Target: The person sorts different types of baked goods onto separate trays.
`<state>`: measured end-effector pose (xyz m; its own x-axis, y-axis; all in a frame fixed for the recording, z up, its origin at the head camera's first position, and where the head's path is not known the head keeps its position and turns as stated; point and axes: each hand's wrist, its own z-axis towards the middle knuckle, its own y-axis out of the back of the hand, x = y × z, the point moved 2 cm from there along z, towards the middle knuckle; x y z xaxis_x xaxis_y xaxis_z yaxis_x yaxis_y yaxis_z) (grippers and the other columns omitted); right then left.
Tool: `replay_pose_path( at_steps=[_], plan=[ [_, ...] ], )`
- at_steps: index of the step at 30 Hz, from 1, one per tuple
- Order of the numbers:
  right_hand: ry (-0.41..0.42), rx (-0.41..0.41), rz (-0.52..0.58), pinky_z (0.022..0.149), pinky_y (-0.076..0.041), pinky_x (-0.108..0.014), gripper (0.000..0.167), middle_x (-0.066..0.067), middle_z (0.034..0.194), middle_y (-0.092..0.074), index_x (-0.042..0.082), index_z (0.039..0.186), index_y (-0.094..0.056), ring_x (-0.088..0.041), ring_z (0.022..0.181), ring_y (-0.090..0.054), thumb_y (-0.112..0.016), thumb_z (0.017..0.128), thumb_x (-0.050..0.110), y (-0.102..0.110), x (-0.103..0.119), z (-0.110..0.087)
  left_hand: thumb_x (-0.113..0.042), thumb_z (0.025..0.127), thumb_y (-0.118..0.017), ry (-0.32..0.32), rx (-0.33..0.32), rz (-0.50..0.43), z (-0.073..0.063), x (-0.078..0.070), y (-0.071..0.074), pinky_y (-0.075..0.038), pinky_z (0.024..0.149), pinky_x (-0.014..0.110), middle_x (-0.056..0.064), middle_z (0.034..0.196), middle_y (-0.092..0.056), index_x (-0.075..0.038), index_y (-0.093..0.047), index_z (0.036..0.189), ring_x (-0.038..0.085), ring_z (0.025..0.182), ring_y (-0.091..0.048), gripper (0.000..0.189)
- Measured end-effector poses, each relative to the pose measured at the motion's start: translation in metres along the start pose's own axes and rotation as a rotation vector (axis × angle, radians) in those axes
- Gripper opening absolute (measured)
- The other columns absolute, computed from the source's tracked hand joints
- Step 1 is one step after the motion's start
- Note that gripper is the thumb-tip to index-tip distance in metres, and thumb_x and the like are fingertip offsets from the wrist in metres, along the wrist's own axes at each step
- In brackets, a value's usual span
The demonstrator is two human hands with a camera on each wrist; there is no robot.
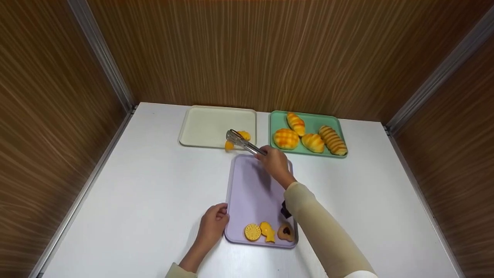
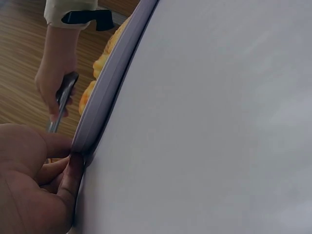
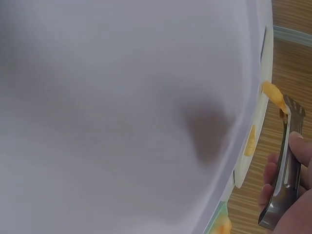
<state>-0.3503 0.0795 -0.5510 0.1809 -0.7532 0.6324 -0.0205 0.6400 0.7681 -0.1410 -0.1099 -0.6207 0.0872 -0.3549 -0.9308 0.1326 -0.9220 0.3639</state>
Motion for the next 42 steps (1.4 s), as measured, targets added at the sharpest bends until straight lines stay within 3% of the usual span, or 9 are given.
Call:
replay_pose_path(
  at_steps=[6, 14, 19, 26, 34, 42],
  plan=[
    [0.005, -0.023, 0.082, 0.075, -0.052, -0.038, 0.025, -0.006, 0.093, -0.075, 0.007, 0.105, -0.076, -0.023, 0.081, -0.063, -0.077, 0.089, 0.026, -0.003, -0.002, 0.004, -0.006, 0.092, -0.063, -0.015, 0.014, -0.004, 0.000, 0.000, 0.000, -0.055, 0.083, 0.026, 0.009, 0.104, -0.064, 0.004, -0.064, 0.122, 0.017, 0.094, -0.062, 0.032],
    [-0.107, 0.024, 0.153, 0.066, -0.048, -0.030, 0.030, -0.009, 0.093, -0.072, 0.004, 0.108, -0.074, -0.021, 0.076, -0.058, -0.076, 0.090, 0.028, -0.007, -0.014, 0.010, -0.004, 0.091, -0.064, -0.044, 0.015, -0.009, 0.000, 0.001, -0.003, -0.056, 0.082, 0.026, 0.009, 0.103, -0.065, 0.005, -0.065, 0.121, 0.016, 0.093, -0.063, 0.032],
    [-0.147, 0.045, 0.142, 0.064, -0.044, -0.029, 0.034, -0.006, 0.086, -0.067, 0.005, 0.106, -0.074, -0.020, 0.074, -0.055, -0.078, 0.087, 0.033, -0.007, -0.022, 0.010, -0.004, 0.090, -0.065, -0.050, 0.007, -0.009, 0.000, 0.000, -0.003, -0.056, 0.082, 0.026, 0.010, 0.102, -0.065, 0.005, -0.065, 0.121, 0.017, 0.093, -0.063, 0.032],
    [-0.127, 0.031, 0.108, 0.066, -0.042, -0.034, 0.042, -0.004, 0.084, -0.063, 0.007, 0.109, -0.072, -0.022, 0.076, -0.054, -0.079, 0.085, 0.041, -0.002, -0.026, 0.006, -0.003, 0.091, -0.064, -0.039, 0.004, -0.008, 0.001, -0.001, -0.003, -0.056, 0.082, 0.026, 0.010, 0.102, -0.065, 0.005, -0.065, 0.121, 0.017, 0.092, -0.063, 0.031],
    [-0.092, 0.022, 0.158, 0.068, -0.047, -0.034, 0.044, -0.006, 0.087, -0.064, 0.004, 0.113, -0.070, -0.022, 0.075, -0.057, -0.079, 0.085, 0.037, 0.006, -0.031, -0.002, -0.005, 0.092, -0.063, -0.017, 0.010, 0.002, 0.000, 0.000, -0.002, -0.055, 0.083, 0.026, 0.009, 0.104, -0.064, 0.004, -0.064, 0.122, 0.016, 0.094, -0.062, 0.032],
    [-0.054, 0.021, 0.156, 0.081, -0.049, -0.041, 0.051, -0.007, 0.098, -0.069, 0.007, 0.123, -0.069, -0.026, 0.089, -0.058, -0.081, 0.084, 0.038, 0.018, -0.030, -0.015, -0.006, 0.092, -0.062, -0.007, -0.004, 0.006, 0.000, 0.000, -0.001, -0.056, 0.084, 0.027, 0.009, 0.103, -0.064, 0.003, -0.065, 0.122, 0.017, 0.094, -0.062, 0.032]
  ],
)
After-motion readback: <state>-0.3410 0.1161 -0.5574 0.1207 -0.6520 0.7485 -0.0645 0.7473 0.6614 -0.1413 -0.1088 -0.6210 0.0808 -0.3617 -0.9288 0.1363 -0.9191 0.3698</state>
